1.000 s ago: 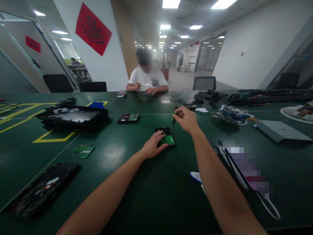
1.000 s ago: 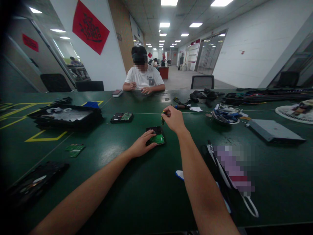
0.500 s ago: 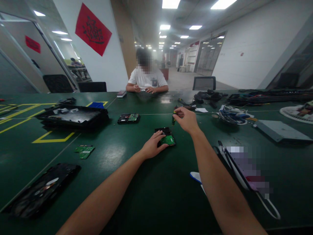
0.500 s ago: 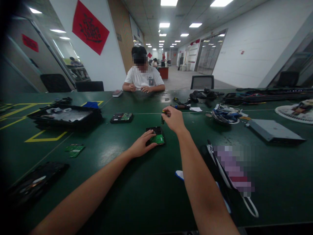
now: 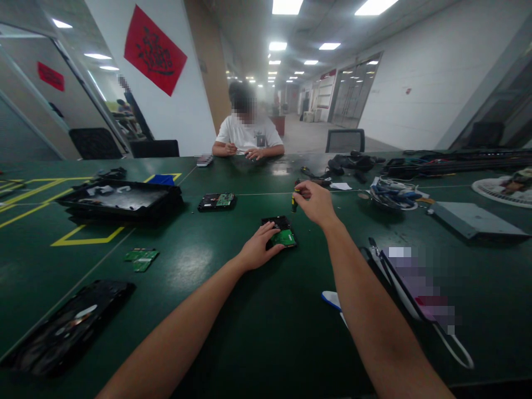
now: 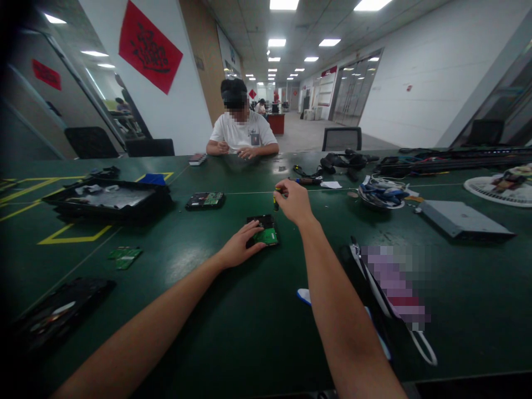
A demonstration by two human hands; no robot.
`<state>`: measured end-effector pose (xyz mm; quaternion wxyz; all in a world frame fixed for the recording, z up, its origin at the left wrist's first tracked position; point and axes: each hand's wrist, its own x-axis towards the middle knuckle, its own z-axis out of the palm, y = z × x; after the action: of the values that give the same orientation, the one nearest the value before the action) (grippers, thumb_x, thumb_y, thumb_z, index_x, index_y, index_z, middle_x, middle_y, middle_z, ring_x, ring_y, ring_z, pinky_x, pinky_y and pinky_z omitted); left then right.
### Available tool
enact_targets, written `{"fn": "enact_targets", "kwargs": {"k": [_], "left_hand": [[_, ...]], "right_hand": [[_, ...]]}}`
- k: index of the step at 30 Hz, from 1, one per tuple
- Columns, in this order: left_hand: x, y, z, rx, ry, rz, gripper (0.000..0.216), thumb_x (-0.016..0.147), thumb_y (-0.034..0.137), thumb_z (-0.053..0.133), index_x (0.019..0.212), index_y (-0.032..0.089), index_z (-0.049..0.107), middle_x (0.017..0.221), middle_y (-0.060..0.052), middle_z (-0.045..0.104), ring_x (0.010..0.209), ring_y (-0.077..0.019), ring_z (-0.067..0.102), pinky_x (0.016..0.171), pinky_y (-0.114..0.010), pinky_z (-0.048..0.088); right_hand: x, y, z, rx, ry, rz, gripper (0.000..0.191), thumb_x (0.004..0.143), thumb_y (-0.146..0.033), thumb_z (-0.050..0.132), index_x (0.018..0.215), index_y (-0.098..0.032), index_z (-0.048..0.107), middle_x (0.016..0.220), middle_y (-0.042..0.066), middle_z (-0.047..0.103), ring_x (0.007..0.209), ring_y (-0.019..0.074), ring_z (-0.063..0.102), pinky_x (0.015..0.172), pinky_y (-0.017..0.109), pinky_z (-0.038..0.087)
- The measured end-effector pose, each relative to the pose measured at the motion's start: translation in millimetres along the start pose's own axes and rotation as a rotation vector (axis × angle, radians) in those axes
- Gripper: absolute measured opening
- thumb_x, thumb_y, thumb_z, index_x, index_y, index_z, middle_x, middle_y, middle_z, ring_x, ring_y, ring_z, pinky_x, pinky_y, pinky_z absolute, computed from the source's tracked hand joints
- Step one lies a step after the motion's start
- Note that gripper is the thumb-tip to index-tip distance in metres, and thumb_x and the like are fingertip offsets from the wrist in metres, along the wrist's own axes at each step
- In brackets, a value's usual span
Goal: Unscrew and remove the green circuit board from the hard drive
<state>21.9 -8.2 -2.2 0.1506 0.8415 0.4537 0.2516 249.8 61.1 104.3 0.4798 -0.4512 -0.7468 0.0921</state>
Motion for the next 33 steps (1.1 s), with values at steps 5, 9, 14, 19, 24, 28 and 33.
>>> {"fn": "enact_targets", "kwargs": {"k": [5,9,14,19,24,28,33], "left_hand": [[0.3,-0.1,-0.1,-0.003,-0.006,-0.004,0.065,0.093,0.06,0.056,0.145,0.021,0.052,0.163,-0.011,0.036,0.153,-0.0293,0.028,0.126,-0.049,0.026],[0.1,-0.7,0.4,-0.004,-0.009,-0.008,0.066,0.093,0.061,0.055,0.145,0.021,0.052,0.163,-0.011,0.036,0.153,-0.0296,0.028,0.125,-0.049,0.027],[-0.2,-0.3,-0.2,-0.001,-0.007,-0.002,0.065,0.093,0.061,0.055,0.145,0.021,0.052,0.163,-0.012,0.036,0.153,-0.0294,0.028,0.126,-0.049,0.027],[0.4,-0.8,0.5,-0.003,-0.009,-0.01,0.066,0.093,0.062,0.055,0.144,0.022,0.053,0.163,-0.011,0.036,0.153,-0.0294,0.028,0.125,-0.049,0.027],[0.6,-1.2,0.9,-0.002,-0.009,-0.012,0.066,0.093,0.062,0.055,0.145,0.022,0.052,0.163,-0.011,0.036,0.153,-0.0296,0.028,0.125,-0.05,0.027],[0.3,0.1,-0.7,-0.003,-0.014,-0.005,0.065,0.093,0.061,0.055,0.145,0.022,0.052,0.163,-0.011,0.036,0.153,-0.0294,0.028,0.125,-0.05,0.027],[-0.1,1.7,-1.0,-0.003,-0.008,-0.011,0.066,0.093,0.061,0.055,0.145,0.021,0.052,0.163,-0.011,0.036,0.153,-0.0292,0.028,0.126,-0.049,0.026]], "right_hand": [[0.6,0.2,-1.3,-0.044,-0.027,-0.041,0.021,0.085,-0.025,0.067,0.105,-0.02,0.072,0.102,0.008,0.071,0.088,0.0211,0.07,0.087,0.039,0.059],[-0.3,0.3,-0.7,-0.022,-0.036,-0.036,0.022,0.084,-0.022,0.066,0.105,-0.02,0.07,0.106,0.008,0.071,0.09,0.0211,0.07,0.087,0.039,0.059],[-0.6,1.8,0.6,0.03,-0.015,-0.007,0.02,0.083,-0.023,0.068,0.102,-0.02,0.069,0.1,0.007,0.073,0.089,0.0213,0.071,0.085,0.039,0.06],[0.6,2.3,-0.6,-0.016,-0.011,-0.028,0.018,0.084,-0.029,0.069,0.1,-0.02,0.07,0.098,0.007,0.072,0.085,0.021,0.07,0.084,0.039,0.06],[-0.2,-0.4,-1.3,-0.031,-0.022,-0.031,0.019,0.084,-0.026,0.067,0.102,-0.02,0.07,0.101,0.008,0.071,0.086,0.0204,0.071,0.084,0.039,0.06],[-0.9,-0.8,-0.3,0.015,-0.013,0.022,0.017,0.084,-0.026,0.068,0.1,-0.019,0.069,0.097,0.007,0.074,0.086,0.0209,0.072,0.084,0.039,0.06],[0.2,0.7,-0.6,-0.019,-0.035,-0.019,0.02,0.086,-0.026,0.066,0.104,-0.02,0.071,0.101,0.008,0.073,0.088,0.0211,0.072,0.085,0.039,0.06]]}}
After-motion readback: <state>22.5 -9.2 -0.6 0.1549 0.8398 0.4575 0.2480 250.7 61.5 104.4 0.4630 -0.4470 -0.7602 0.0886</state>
